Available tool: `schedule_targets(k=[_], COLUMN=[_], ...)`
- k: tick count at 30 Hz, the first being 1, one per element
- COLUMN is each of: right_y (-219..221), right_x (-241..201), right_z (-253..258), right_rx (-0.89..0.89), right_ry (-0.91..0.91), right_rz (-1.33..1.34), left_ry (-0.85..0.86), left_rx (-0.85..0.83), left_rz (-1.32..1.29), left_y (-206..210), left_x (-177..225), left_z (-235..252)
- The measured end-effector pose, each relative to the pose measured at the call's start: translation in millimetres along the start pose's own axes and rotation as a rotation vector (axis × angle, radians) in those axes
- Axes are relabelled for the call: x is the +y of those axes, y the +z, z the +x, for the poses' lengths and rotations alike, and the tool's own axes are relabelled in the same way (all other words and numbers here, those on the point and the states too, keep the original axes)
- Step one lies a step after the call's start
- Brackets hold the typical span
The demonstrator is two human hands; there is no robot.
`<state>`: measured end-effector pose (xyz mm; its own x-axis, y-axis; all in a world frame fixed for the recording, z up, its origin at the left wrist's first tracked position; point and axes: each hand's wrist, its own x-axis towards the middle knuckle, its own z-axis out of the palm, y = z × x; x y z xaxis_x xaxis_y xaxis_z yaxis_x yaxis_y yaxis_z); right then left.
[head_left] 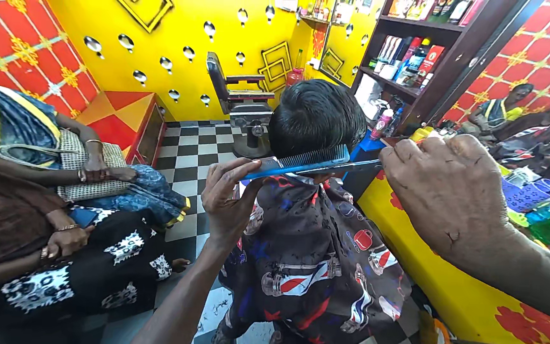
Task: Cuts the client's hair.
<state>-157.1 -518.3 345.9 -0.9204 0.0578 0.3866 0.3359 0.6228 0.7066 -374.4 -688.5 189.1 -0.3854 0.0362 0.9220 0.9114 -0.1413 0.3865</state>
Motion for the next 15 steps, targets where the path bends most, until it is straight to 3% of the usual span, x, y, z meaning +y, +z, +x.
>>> schedule_targets(k=[5, 9, 12, 15], right_y=[3.7, -1.1, 9.7, 24.9], right_x=[2.0, 22.1, 39.8, 48.0], right_z=[2.2, 0.2, -0.6, -5.1], right_rx=[0.061, 0.145, 0.278, 0.284], right_ry=[0.005, 0.096, 0.205, 0.268], right_rz=[0.034, 0.233, 0.378, 0.463], left_ry=[0.02, 0.037, -0.002, -0.015], left_rx=[0.004, 0.042, -0.124, -0.334], left_rz=[-0.021, -0.047, 0.082, 0.173], left_y=[-2.5, -7.9, -15.0, -22.8], left_x=[1.6, 15.2, 34.0, 41.7], left_z=[2.9, 28.4, 64.9, 81.8])
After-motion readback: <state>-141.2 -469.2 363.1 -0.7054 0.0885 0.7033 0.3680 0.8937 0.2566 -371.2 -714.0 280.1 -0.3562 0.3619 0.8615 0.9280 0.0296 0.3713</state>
